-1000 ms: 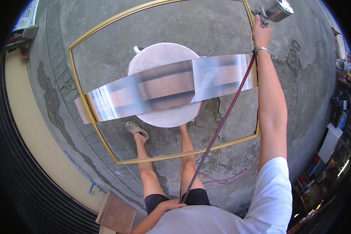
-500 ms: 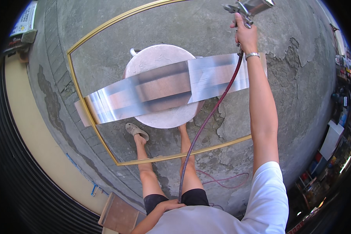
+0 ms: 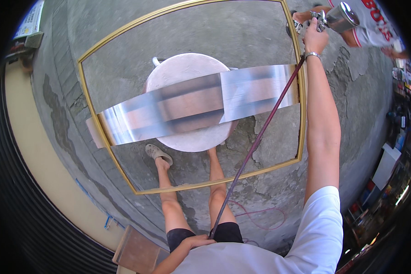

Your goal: The person uses a handheld spray gun to apply gold paint to a rectangular frame resting on a small white table. They repeatedly move around the frame to cover different sides, then reposition the frame on a stand and continue spraying.

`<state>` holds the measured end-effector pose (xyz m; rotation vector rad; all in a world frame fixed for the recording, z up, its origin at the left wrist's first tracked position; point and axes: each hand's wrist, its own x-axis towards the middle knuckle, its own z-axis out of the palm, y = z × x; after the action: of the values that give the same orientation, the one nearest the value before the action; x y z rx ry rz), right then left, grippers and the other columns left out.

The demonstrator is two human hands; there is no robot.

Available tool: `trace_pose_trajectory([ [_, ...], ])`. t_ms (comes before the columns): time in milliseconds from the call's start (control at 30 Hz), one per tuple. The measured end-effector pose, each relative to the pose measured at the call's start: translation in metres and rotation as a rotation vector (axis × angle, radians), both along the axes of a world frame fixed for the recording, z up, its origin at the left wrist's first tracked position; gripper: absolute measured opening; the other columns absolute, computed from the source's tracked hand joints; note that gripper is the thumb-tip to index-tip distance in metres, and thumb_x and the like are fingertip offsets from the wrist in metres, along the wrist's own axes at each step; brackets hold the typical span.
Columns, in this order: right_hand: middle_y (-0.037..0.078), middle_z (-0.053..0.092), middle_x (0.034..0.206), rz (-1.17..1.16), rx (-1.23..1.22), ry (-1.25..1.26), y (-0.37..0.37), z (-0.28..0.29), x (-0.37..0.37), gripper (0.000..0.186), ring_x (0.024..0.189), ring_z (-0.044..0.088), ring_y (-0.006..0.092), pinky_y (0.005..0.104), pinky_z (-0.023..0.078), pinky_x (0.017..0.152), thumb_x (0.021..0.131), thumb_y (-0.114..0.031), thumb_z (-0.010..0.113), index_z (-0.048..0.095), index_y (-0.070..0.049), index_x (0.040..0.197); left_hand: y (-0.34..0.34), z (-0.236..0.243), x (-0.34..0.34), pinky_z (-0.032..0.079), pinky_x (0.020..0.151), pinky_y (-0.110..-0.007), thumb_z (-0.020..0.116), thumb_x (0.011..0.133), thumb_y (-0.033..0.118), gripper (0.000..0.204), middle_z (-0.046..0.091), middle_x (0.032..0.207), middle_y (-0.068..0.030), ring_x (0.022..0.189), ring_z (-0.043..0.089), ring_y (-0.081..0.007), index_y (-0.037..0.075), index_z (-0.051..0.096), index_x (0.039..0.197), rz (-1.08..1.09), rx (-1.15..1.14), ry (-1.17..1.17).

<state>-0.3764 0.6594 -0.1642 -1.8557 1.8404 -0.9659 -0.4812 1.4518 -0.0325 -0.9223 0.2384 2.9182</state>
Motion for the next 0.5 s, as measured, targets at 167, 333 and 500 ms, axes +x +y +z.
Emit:
trace_pose_trajectory([
  [167, 0.013, 0.067, 0.06, 0.109, 0.216, -0.086, 0.045, 0.007, 0.028, 0.055, 0.044, 0.063, 0.0228, 0.0365, 0.051, 0.046, 0.091, -0.05, 0.069, 0.071, 0.004, 0.083, 0.008, -0.001, 0.001, 0.05, 0.097, -0.036, 0.054, 0.091, 0.062, 0.074, 0.071, 0.116, -0.021, 0.111, 0.067, -0.0294, -0.004, 0.069, 0.121, 0.095, 0.014, 0.04],
  [333, 0.011, 0.066, 0.059, 0.288, 0.357, -0.162, 0.116, 0.006, 0.079, 0.055, 0.04, 0.058, 0.0168, 0.0334, 0.045, 0.039, 0.093, -0.049, 0.069, 0.069, 0.004, 0.077, 0.027, -0.002, 0.003, 0.049, 0.099, -0.037, 0.056, 0.087, 0.066, 0.081, 0.069, 0.122, -0.0218, 0.114, 0.066, -0.0302, -0.004, 0.066, 0.125, 0.072, 0.077, 0.013],
  [500, 0.007, 0.064, 0.057, 0.405, 0.419, -0.2, 0.19, 0.014, 0.132, 0.054, 0.039, 0.057, 0.0156, 0.0324, 0.043, 0.039, 0.093, -0.049, 0.069, 0.07, 0.001, 0.074, 0.049, 0.004, 0.008, 0.05, 0.098, -0.037, 0.056, 0.085, 0.069, 0.082, 0.07, 0.12, -0.0216, 0.113, 0.067, -0.0302, -0.005, 0.07, 0.119, 0.113, 0.085, -0.07],
])
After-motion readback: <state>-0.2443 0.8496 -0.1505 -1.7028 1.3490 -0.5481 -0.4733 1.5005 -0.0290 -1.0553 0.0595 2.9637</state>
